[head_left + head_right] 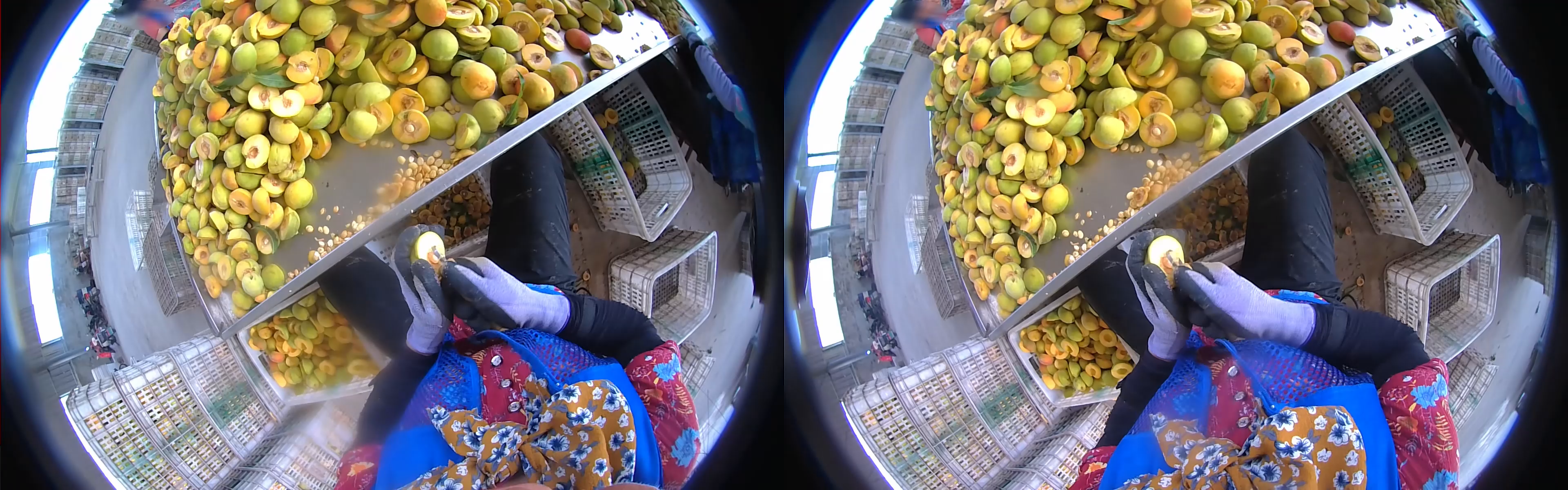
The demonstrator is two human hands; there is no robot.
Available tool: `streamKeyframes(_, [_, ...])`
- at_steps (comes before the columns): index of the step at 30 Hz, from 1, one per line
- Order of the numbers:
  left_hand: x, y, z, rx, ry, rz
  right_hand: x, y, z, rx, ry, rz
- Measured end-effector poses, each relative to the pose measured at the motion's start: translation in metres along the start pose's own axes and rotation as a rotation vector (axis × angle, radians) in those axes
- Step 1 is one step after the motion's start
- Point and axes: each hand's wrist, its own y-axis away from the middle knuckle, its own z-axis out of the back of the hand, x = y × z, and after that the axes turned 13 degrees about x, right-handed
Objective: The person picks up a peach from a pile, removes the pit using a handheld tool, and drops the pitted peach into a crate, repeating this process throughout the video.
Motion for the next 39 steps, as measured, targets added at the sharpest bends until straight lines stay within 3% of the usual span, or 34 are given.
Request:
streamKeyframes(1, [0.001, 0.0, 0.002, 0.031, -0.105, -0.043, 0.007, 0.003, 0.002, 0.08, -0.366, -0.146])
streamKeyframes(3, [-0.001, -0.003, 0.006, 0.08, 0.096, 0.153, 0.01, 0.003, 0.001, -0.012, -0.025, -0.014])
streamKeyframes(6, [-0.006, -0.008, 0.016, 0.1, 0.472, 0.441, 0.005, -0.004, 0.003, -0.181, 0.011, -0.245])
streamKeyframes(7, [-0.003, -0.008, 0.015, 0.052, 0.412, 0.458, -0.004, -0.008, 0.003, -0.167, 0.243, -0.179])
streamKeyframes(9, [0.015, -0.005, 0.01, -0.046, 0.291, 0.482, 0.0, -0.003, -0.002, -0.121, -0.003, -0.258])
streamKeyframes(10, [0.022, -0.005, 0.009, -0.053, 0.056, 0.359, -0.006, -0.003, 0.006, -0.019, 0.199, -0.055])
streamKeyframes(11, [0.024, 0.0, 0.005, -0.047, 0.051, 0.304, -0.018, -0.002, 0.019, 0.082, 0.397, 0.146])
streamKeyframes(13, [0.009, -0.002, -0.007, -0.036, 0.046, 0.186, -0.015, 0.003, 0.023, 0.179, 0.236, 0.213])
streamKeyframes(14, [0.013, -0.001, -0.007, -0.052, 0.006, 0.219, -0.01, 0.01, 0.022, 0.174, -0.124, 0.075])
streamKeyframes(16, [0.021, -0.003, 0.0, 0.035, -0.111, 0.29, -0.01, 0.014, 0.021, 0.154, -0.364, -0.061])
streamKeyframes(19, [0.015, -0.005, 0.001, 0.125, -0.059, 0.429, -0.032, 0.007, 0.027, 0.114, 0.006, -0.051])
streamKeyframes(20, [0.012, -0.006, 0.0, 0.149, -0.003, 0.481, -0.034, 0.008, 0.028, 0.112, -0.157, -0.06])
streamKeyframes(23, [0.022, -0.002, -0.001, 0.105, 0.227, 0.411, -0.036, 0.005, 0.041, 0.522, -1.257, -0.266])
streamKeyframes(24, [0.019, -0.003, -0.004, 0.091, 0.345, 0.387, -0.032, 0.005, 0.04, 0.55, -1.367, -0.274])
streamKeyframes(31, [-0.002, -0.021, -0.003, 0.345, 0.297, 0.219, -0.034, 0.008, 0.047, 0.78, -1.484, -0.204])
streamKeyframes(39, [-0.001, -0.016, -0.006, 0.287, 0.408, 0.249, -0.027, 0.01, 0.046, 0.632, -1.499, -0.276])
